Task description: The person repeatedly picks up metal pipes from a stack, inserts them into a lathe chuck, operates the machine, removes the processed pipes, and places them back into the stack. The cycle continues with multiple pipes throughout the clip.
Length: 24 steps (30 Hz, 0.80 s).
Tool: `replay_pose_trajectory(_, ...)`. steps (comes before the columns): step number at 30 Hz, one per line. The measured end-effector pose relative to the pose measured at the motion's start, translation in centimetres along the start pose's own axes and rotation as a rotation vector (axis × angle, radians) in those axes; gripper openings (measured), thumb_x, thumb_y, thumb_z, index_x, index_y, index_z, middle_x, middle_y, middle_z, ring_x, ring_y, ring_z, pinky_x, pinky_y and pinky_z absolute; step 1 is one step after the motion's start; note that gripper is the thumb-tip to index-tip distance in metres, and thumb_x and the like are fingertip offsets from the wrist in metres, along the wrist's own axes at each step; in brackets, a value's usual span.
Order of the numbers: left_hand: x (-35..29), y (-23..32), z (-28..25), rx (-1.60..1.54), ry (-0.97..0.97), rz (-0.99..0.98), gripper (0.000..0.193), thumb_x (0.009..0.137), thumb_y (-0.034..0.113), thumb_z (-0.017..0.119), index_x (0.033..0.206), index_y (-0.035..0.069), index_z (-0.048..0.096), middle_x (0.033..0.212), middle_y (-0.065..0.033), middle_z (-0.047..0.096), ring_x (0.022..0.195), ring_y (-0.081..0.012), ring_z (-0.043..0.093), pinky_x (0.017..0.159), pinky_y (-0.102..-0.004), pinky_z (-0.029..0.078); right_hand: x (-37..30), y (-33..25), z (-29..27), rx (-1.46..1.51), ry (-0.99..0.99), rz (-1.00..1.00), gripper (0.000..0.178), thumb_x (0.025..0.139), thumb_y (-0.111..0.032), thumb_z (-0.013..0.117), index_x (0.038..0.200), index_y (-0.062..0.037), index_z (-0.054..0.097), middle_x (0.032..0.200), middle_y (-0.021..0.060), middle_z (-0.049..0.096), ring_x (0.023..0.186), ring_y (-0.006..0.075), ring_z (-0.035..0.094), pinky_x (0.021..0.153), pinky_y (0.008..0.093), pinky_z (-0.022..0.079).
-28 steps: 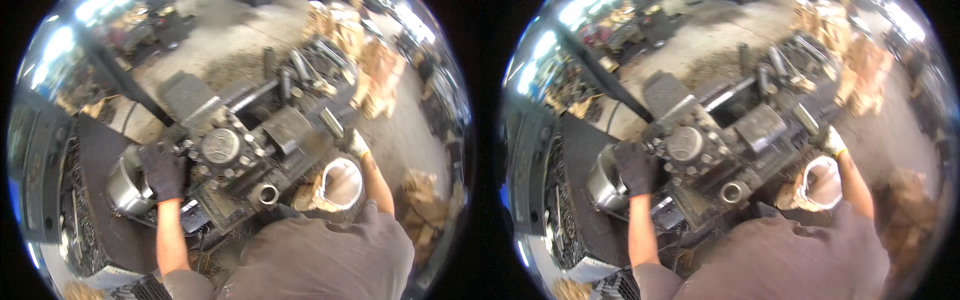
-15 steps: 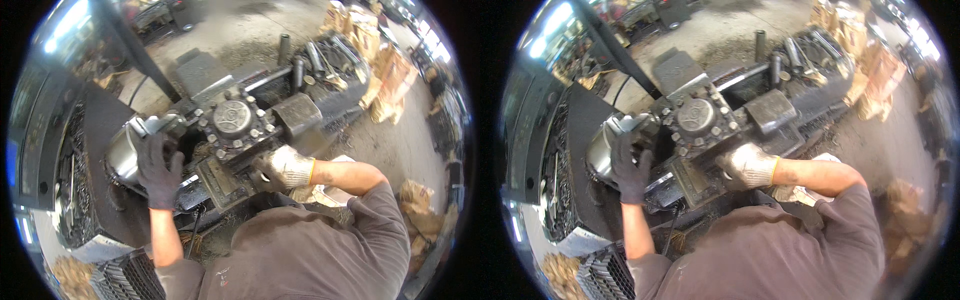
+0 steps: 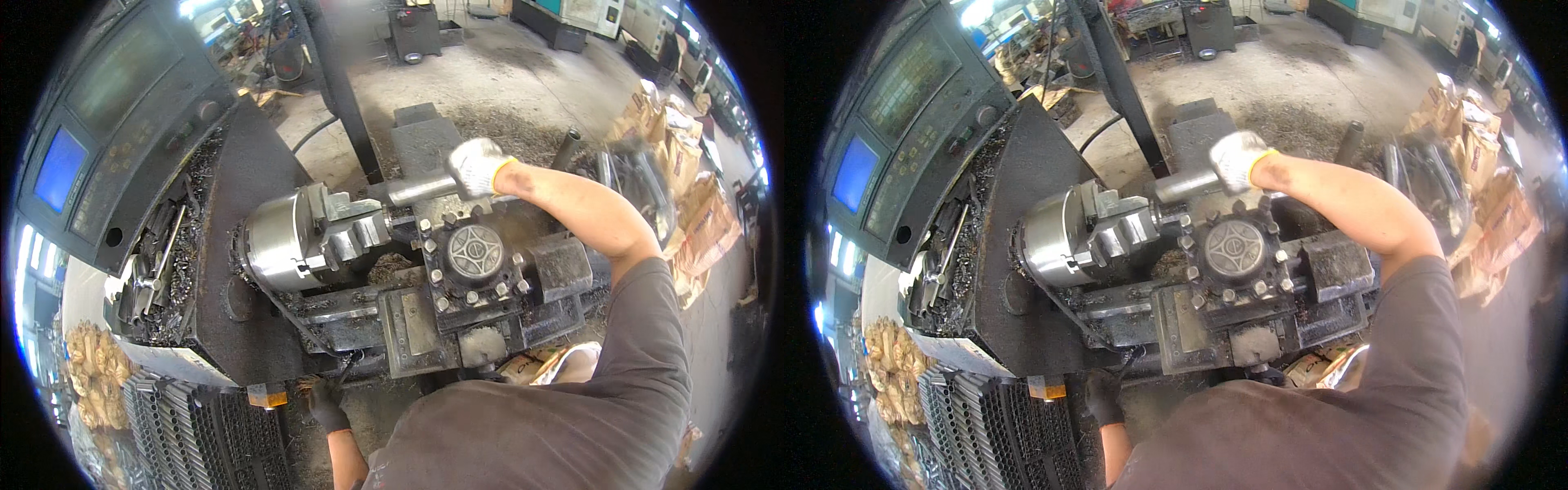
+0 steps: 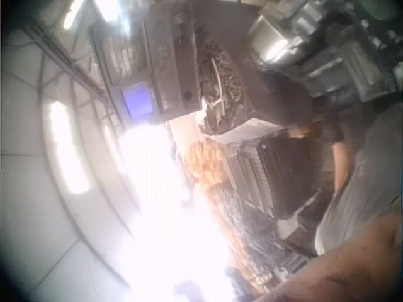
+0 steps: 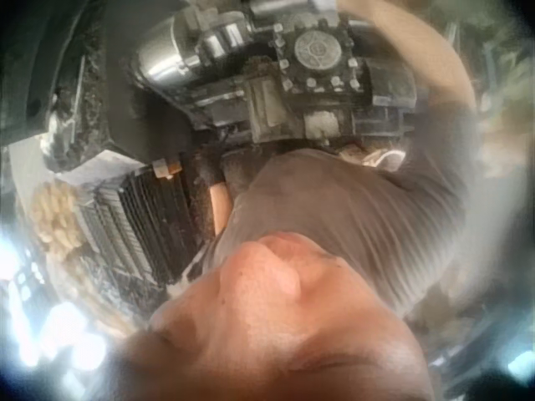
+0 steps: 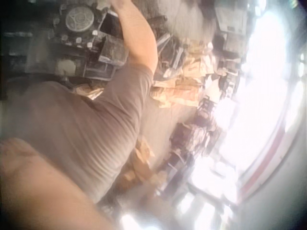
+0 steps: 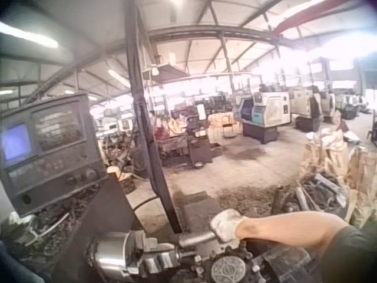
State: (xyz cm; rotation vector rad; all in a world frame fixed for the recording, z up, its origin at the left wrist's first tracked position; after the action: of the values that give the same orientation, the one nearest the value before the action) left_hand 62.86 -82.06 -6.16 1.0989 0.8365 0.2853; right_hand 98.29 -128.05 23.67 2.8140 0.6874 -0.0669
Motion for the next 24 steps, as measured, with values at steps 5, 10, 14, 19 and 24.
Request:
replay_pose_trajectory(5, 1.7, 3.2, -7.4, -0.344, 0.206, 0.114, 0.042, 0.106, 0.034, 0.049, 0.139, 0.009, 0.057, 0.137, -0.0118, 0.061, 0.121, -0.0319, 0.06, 0.096, -0.0503, 0.053, 2.9, 1.5, 9.3, 0.443, -0.203, -0.206, 0.016, 0.076, -0.021, 0.079, 0.075, -0.0055, 0.076, 0.071, 0.0178, 0.072, 0.065, 0.0338, 0.071, 0.059, 0.0465, 0.055)
replay_pose_trajectory(10, 0.6, 8.2, -8.0, -0.263, 0.045, 0.092, 0.048, 0.102, 0.053, 0.052, 0.124, 0.011, 0.064, 0.115, -0.0108, 0.067, 0.106, -0.0335, 0.066, 0.094, -0.0527, 0.052, 7.4, -1.5, 11.0, 0.537, -0.115, -0.535, 0.049, 0.08, -0.013, 0.077, 0.125, 0.0011, 0.065, 0.092, 0.0166, 0.07, 0.088, 0.0286, 0.072, 0.071, 0.038, 0.056)
replay_pose_trajectory(14, 0.2, 8.3, -8.5, -0.162, 0.187, 0.021, 0.04, 0.1, 0.055, 0.057, 0.097, 0.015, 0.063, 0.085, -0.0035, 0.06, 0.08, -0.0261, 0.062, 0.08, -0.0467, 0.051, 12.3, -7.0, 8.8, 1.386, -0.52, -1.072, 0.062, 0.1, -0.033, 0.063, 0.151, -0.0021, 0.044, 0.1, 0.007, 0.069, 0.085, 0.0196, 0.065, 0.077, 0.0324, 0.056)
replay_pose_trajectory(19, 2.1, 7.6, -10.7, 0.206, 0.181, 0.361, 0.026, 0.103, 0.037, 0.059, 0.1, 0.012, 0.062, 0.087, -0.0023, 0.058, 0.078, -0.025, 0.058, 0.073, -0.0396, 0.049, 9.8, -7.6, 4.7, 0.717, -0.303, -0.35, 0.077, 0.097, -0.029, 0.067, 0.162, -0.0086, 0.032, 0.122, 0.01, 0.069, 0.095, 0.0221, 0.069, 0.082, 0.0335, 0.058)
replay_pose_trajectory(24, -2.6, 9.9, -8.2, 0.472, 0.525, 0.38, 0.039, 0.098, 0.015, 0.068, 0.132, -0.002, 0.06, 0.126, -0.0215, 0.065, 0.115, -0.0373, 0.063, 0.098, -0.0439, 0.052, -3.8, -7.7, -5.4, 0.926, 0.188, -0.061, 0.073, 0.089, -0.013, 0.069, 0.157, -0.0084, 0.042, 0.137, 0.0183, 0.068, 0.116, 0.0287, 0.071, 0.097, 0.0377, 0.057)
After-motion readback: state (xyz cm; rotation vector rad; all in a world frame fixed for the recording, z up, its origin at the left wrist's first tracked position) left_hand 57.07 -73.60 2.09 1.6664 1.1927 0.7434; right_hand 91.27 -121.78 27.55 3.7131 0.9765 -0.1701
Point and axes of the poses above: each hand's wrist, its own x-axis towards the middle knuckle, its own z-axis out of the palm, y = z × x, the point moved 3 cm from there along x, towards the middle knuckle
